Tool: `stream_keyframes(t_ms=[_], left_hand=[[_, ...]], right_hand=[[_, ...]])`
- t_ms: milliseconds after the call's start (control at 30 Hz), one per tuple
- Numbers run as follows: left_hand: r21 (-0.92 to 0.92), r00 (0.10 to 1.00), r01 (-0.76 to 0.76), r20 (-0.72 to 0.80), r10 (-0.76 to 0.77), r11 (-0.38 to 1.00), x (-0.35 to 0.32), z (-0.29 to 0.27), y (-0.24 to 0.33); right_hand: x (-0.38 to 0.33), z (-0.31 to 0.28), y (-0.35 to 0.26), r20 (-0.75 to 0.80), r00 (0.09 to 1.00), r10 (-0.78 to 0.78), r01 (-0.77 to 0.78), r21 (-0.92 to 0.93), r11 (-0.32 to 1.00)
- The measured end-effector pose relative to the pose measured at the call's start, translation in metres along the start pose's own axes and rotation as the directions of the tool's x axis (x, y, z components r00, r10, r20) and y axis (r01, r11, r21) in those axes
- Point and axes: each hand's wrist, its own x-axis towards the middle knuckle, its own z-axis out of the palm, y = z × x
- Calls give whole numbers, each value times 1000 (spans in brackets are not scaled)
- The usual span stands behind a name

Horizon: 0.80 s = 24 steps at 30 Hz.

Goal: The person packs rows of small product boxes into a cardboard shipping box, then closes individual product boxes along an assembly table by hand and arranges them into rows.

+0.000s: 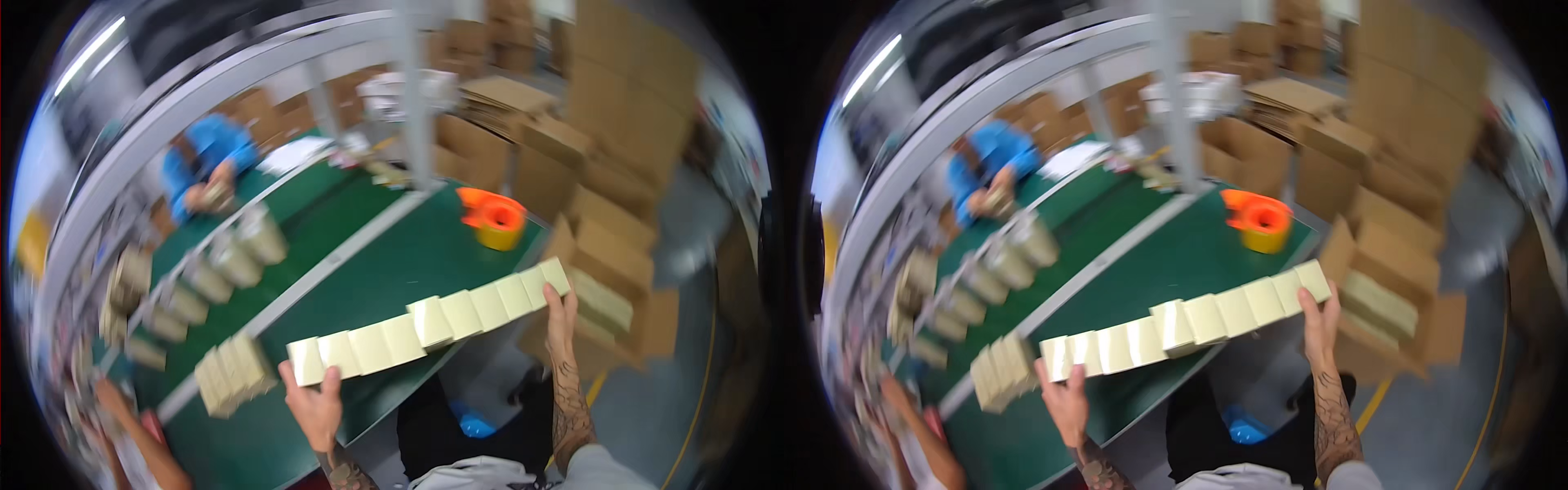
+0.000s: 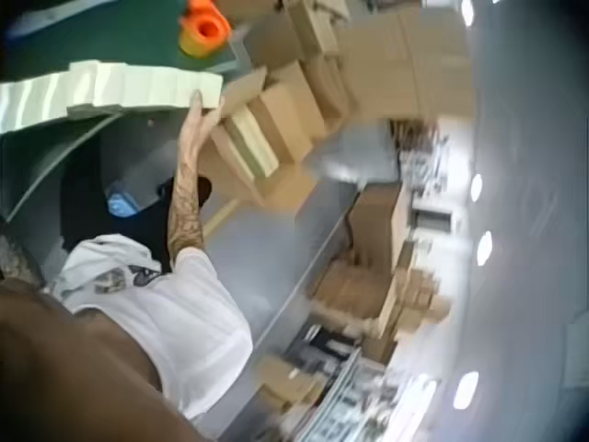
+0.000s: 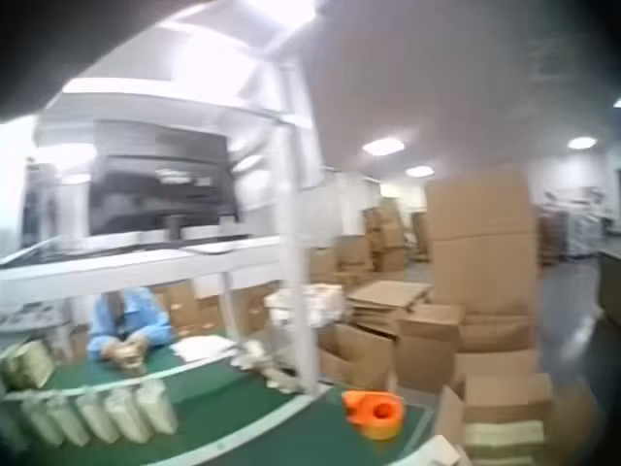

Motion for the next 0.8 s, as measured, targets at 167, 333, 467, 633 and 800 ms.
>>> stream_keyframes(t_ms=[167, 333, 467, 633, 800], left_hand=[[-266, 619, -770, -92, 780, 580, 101, 112, 120], [-427, 457, -766, 162, 874, 480, 43, 275, 189], [-717, 588, -74, 530, 611, 694, 28, 432, 181], [-491, 474, 552, 850, 231, 673, 59, 583, 118], [-383, 470, 742, 883, -19, 549, 111, 688, 50]], right_hand=[[62, -52, 54, -621, 759, -196, 433, 255, 865], [13, -187, 94, -857, 515, -23, 426, 233, 874], [-15, -271, 98, -931, 310, -190, 257, -110, 960], [21, -303, 83, -855, 339, -392, -95, -446, 890], [103, -307, 117, -661, 620, -423, -393, -728, 561]])
